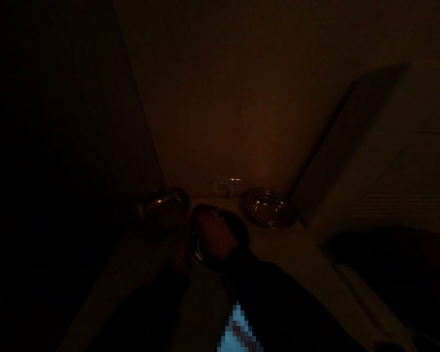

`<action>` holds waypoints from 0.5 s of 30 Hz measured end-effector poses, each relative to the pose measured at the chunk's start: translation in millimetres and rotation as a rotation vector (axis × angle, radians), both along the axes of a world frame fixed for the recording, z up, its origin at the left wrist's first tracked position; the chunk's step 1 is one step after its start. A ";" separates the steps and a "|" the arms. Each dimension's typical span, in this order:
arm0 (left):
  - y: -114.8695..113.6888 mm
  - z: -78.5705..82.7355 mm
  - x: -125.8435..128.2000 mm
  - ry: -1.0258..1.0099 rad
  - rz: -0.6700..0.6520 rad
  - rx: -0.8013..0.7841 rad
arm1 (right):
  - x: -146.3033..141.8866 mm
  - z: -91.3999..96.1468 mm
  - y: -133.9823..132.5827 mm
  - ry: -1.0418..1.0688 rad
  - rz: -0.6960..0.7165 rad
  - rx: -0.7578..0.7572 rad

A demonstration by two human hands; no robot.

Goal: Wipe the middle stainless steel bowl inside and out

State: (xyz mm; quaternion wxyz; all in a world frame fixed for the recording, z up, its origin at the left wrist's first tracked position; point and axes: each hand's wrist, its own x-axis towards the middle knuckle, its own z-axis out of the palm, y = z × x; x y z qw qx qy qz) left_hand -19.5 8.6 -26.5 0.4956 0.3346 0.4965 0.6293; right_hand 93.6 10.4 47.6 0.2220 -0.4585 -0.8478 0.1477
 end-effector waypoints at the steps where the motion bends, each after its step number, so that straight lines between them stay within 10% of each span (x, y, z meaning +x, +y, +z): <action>1: 0.4 0.6 -1.0 0.020 0.035 -0.025 | -3.7 0.3 -2.9 -0.027 0.051 -0.002; 15: -6.0 21.8 -0.1 0.258 0.082 -0.111 | 3.3 5.9 6.1 -0.266 0.189 0.082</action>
